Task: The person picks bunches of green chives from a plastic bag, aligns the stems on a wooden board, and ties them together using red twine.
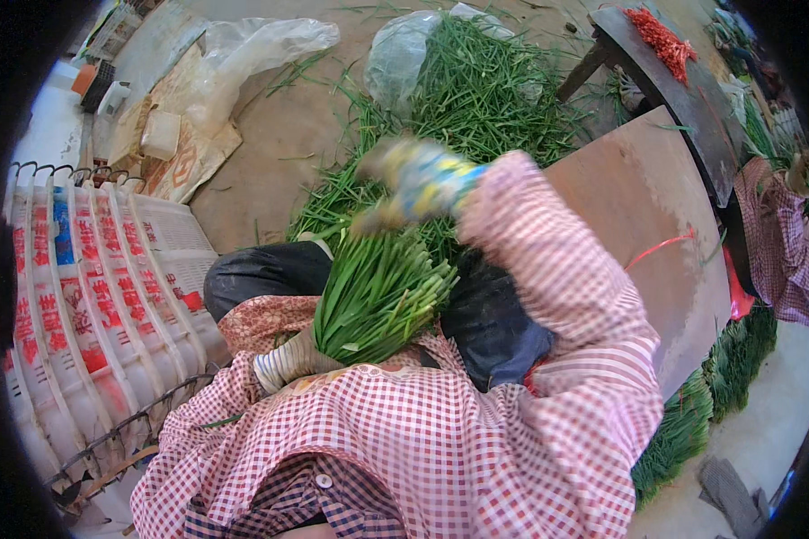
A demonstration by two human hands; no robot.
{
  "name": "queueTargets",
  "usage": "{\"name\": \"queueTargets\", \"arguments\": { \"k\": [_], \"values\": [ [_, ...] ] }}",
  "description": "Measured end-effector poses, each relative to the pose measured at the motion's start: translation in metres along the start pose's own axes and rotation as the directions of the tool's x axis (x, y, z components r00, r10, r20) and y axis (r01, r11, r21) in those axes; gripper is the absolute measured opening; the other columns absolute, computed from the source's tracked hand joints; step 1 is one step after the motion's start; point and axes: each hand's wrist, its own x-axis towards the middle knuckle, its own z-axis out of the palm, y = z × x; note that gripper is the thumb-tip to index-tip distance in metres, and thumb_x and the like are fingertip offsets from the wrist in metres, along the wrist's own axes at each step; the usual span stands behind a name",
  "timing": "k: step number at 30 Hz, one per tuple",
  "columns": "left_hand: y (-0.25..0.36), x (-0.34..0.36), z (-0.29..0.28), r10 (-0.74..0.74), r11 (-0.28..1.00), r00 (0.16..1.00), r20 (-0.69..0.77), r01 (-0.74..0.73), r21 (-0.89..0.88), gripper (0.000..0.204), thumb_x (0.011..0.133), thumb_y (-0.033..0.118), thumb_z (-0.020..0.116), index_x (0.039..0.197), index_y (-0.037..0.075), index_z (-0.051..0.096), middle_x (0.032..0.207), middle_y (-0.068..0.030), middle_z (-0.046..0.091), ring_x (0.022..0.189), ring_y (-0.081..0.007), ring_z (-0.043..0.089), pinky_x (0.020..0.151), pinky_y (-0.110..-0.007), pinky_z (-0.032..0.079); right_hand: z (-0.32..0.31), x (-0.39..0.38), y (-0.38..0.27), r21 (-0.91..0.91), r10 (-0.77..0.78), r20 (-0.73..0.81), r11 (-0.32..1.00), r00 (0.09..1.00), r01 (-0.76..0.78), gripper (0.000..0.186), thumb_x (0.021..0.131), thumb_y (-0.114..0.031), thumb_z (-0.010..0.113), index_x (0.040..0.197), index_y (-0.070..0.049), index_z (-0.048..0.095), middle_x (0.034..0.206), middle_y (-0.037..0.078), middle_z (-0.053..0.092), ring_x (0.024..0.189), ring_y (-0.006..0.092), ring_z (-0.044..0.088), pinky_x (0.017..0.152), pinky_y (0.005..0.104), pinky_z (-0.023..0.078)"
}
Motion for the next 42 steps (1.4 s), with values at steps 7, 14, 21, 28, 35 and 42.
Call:
{"name": "queueTargets", "arguments": {
  "k": [7,14,21,28,35,42],
  "values": [
    [0.024,-0.002,-0.014,0.051,0.994,0.999,0.016,-0.052,0.095,0.038,0.090,0.025,0.063,0.123,0.006,0.061,0.118,-0.0085,0.064,0.100,-0.0180,0.059,0.090,-0.033,0.049,0.079,0.045,0.017,0.302,-0.033,-0.004,0.953,0.999,0.032,0.031,0.092,-0.031,0.059,0.110,-0.007,0.067,0.095,0.015,0.070,0.089,0.0318,0.066,0.080,0.0398,0.052],
    [0.033,-0.041,-0.031,-0.343,0.611,0.934,0.103,0.305,-0.730,0.066,0.075,0.002,0.072,0.137,0.005,0.050,0.133,-0.0092,0.058,0.121,-0.0196,0.054,0.106,-0.035,0.042,0.070,0.034,0.101,0.716,0.519,-0.510,0.698,0.685,0.004,0.024,0.097,-0.026,0.057,0.107,-0.006,0.063,0.070,0.002,0.058,0.058,0.0122,0.052,0.053,0.0287,0.042],
    [0.045,-0.054,-0.025,-0.451,0.149,0.888,0.094,0.179,-0.972,0.072,0.073,0.001,0.069,0.140,0.003,0.044,0.133,-0.0159,0.056,0.119,-0.0264,0.058,0.106,-0.039,0.044,0.078,-0.078,0.015,0.978,0.563,-0.043,0.191,0.825,-0.079,0.025,0.093,-0.032,0.065,0.102,-0.009,0.063,0.060,-0.003,0.054,0.047,0.0077,0.047,0.042,0.0248,0.037],
    [0.040,-0.052,-0.021,-0.392,0.283,0.917,0.071,0.194,-0.939,0.076,0.073,0.001,0.071,0.142,0.003,0.041,0.136,-0.0159,0.054,0.120,-0.0274,0.057,0.106,-0.039,0.043,0.108,-0.066,-0.045,0.521,0.410,-0.178,0.810,0.895,-0.267,0.089,0.071,-0.039,0.082,0.139,-0.003,0.037,0.118,0.022,0.061,0.114,0.0336,0.058,0.095,0.0386,0.046],
    [0.055,-0.051,-0.021,-0.508,0.458,0.860,0.051,0.319,-0.830,0.081,0.069,-0.005,0.076,0.143,0.007,0.043,0.134,-0.0126,0.056,0.120,-0.0250,0.056,0.105,-0.039,0.044,0.127,-0.050,-0.020,0.444,0.339,-0.062,0.852,0.939,-0.278,0.053,0.081,-0.025,0.065,0.123,0.002,0.047,0.102,0.023,0.063,0.098,0.0376,0.063,0.081,0.0415,0.051],
    [0.057,-0.041,-0.021,-0.505,0.610,0.863,-0.008,0.351,-0.711,0.074,0.066,-0.002,0.081,0.133,0.004,0.052,0.125,-0.0074,0.061,0.111,-0.0193,0.058,0.097,-0.034,0.048,0.142,-0.031,0.054,0.456,0.229,-0.156,0.880,0.961,-0.136,0.025,0.089,-0.019,0.055,0.108,-0.003,0.057,0.087,0.016,0.066,0.083,0.0309,0.066,0.069,0.0404,0.053]
  ]
}}
